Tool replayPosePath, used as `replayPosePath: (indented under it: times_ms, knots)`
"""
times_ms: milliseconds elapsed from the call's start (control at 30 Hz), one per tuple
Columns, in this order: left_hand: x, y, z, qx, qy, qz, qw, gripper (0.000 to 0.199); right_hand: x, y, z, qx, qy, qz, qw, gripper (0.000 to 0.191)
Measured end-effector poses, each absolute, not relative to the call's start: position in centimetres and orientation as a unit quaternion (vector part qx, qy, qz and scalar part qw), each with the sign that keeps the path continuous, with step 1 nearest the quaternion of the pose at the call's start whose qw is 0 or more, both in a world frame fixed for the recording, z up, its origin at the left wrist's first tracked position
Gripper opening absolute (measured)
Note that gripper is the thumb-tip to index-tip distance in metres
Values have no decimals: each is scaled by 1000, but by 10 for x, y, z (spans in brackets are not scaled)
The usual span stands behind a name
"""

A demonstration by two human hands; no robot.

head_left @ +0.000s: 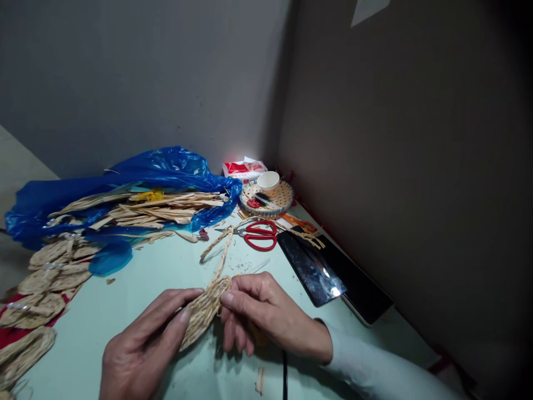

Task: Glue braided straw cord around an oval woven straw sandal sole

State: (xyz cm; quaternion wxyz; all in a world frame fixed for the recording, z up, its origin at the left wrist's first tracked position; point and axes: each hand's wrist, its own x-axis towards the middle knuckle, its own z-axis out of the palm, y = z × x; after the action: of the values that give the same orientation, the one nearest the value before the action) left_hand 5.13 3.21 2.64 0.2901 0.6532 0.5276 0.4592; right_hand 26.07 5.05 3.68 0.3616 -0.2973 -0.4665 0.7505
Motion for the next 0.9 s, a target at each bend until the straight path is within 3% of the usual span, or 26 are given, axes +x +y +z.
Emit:
replayPosePath:
  times_ms: [300, 667, 900]
  knots:
    - [82, 14, 38, 508, 608, 527, 308, 10, 260, 49, 34, -297, -480, 748, 349, 57]
    - [80, 14, 32, 497, 616, 513, 333, 30, 254, 42, 32, -320, -548, 692, 345, 52]
    - [72, 12, 31, 523, 637, 474, 311, 25, 270, 46, 52, -367, -689, 520, 347, 37]
